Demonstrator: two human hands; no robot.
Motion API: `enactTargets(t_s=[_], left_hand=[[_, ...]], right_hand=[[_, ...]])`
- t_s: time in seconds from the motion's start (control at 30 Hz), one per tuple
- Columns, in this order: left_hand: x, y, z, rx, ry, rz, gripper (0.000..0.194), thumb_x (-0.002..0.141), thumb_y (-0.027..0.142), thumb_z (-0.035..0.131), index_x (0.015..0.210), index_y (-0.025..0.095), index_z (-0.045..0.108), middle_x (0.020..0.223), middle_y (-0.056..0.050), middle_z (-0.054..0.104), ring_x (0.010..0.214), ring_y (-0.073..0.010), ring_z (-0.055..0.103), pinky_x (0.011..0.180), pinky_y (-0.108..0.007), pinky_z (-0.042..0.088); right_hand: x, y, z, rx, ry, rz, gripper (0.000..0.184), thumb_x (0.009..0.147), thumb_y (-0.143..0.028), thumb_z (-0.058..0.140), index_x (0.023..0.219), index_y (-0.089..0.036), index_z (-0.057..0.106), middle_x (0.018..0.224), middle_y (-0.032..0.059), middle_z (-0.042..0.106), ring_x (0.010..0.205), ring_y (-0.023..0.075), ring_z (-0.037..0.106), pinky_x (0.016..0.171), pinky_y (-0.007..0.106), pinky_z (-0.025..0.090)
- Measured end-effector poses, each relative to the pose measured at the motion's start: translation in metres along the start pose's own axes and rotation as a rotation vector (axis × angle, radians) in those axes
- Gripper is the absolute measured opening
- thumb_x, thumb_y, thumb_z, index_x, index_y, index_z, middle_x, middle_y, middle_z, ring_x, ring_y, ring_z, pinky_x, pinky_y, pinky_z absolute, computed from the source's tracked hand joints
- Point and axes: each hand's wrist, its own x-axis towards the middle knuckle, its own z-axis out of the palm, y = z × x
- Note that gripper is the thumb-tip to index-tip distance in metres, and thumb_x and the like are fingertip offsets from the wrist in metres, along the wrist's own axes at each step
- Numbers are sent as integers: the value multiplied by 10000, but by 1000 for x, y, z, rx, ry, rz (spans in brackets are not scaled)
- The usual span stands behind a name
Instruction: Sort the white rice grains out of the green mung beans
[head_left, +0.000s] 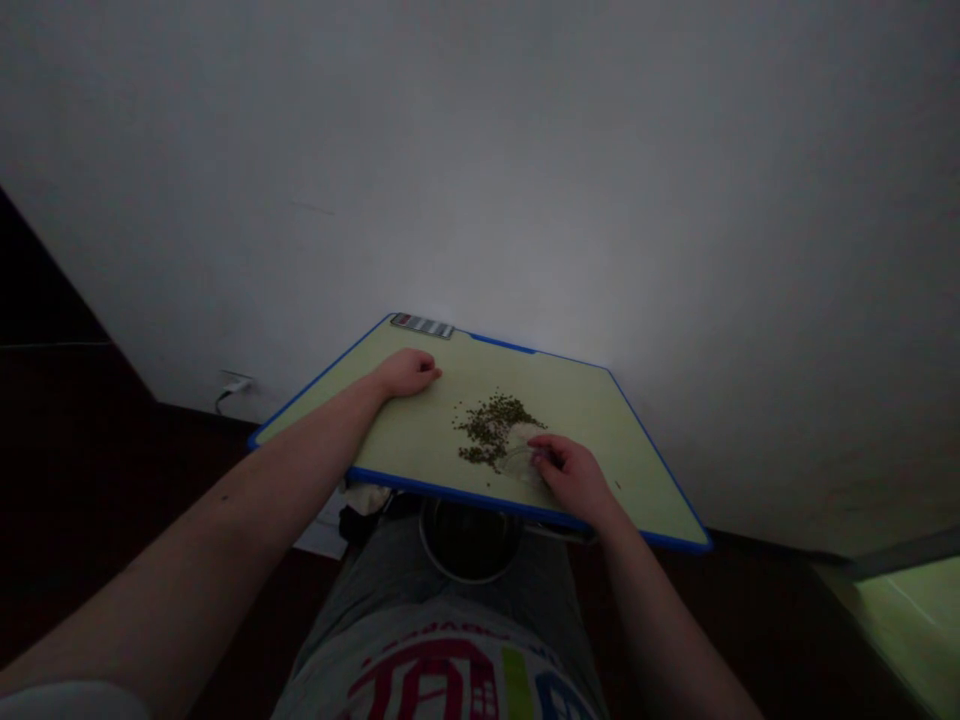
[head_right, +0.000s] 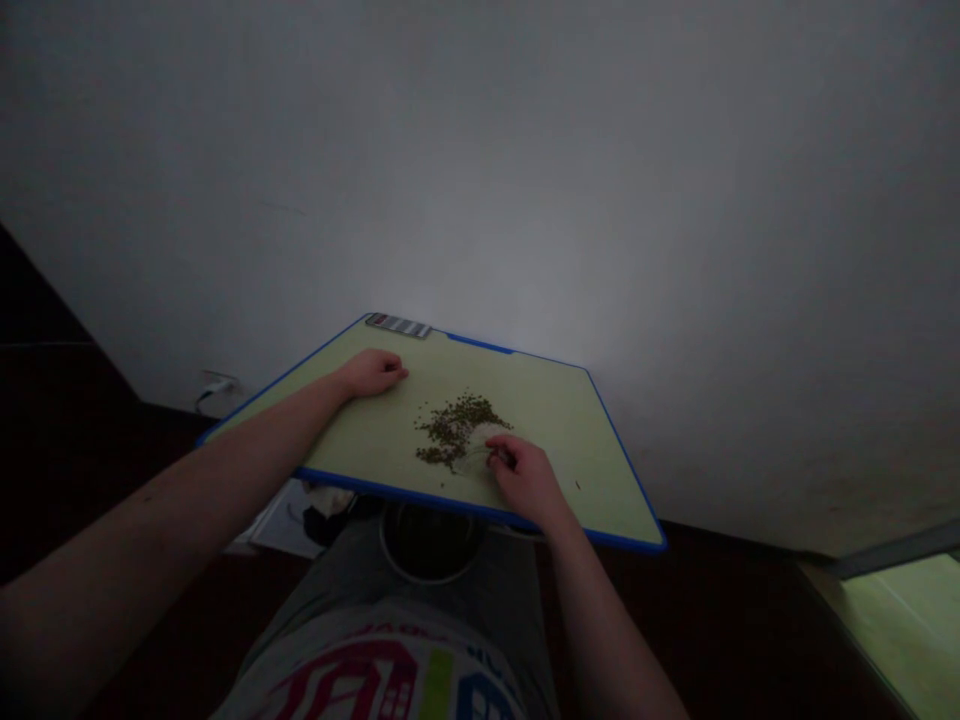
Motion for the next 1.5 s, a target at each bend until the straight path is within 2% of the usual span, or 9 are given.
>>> enactTargets(t_s=[0.13,0.33,0.63,0.83,1.13,1.5], left_hand=[[0,1,-1,-6,-4,3,342,780,433,453,598,161,552,558,-15,518,540,-117,403,529,-267,263],[0,1,0,-18,3,-5,338,773,436,456,595,162,547,556,-13,507,541,-118,404,530,-265,265],[1,-2,1,-5,-7,-7,333,774,430,455,598,164,551,562,-14,514,538,-117,407,531,-266,265],[1,0,0,-4,-3,-8,338,776,432,451,594,165,550,551,-14,507,534,-120,399,530,-269,259],[1,-1,1,-8,-2,-9,344,770,443,442,596,167,550,544,-10,505,535,-118,407,531,-261,268],[1,-2,1,-18,-2,-12,343,775,448,447,616,165,559,578,-19,539,548,-116,422,534,-258,278]], right_hand=[[-6,1,-3,42,-53,-23,286,792,-279,517,1027,-173,642,777,32,663,657,158,568,620,280,433],[-8,-7,-2,13,-31,-24,278,786,-259,525,1020,-169,644,781,35,665,671,160,572,638,285,436],[-18,-17,-2,66,-109,-20,259,781,-238,524,1002,-177,647,777,26,661,677,157,581,618,272,444],[-22,-21,-4,84,-111,-28,247,775,-232,532,984,-177,652,804,34,670,721,166,600,654,281,457],[-9,-14,0,55,-47,-14,273,784,-252,521,1016,-171,640,775,28,660,679,159,574,641,286,439],[-11,-18,1,96,-161,-53,273,789,-257,523,1022,-180,642,786,24,663,695,159,586,633,275,445]])
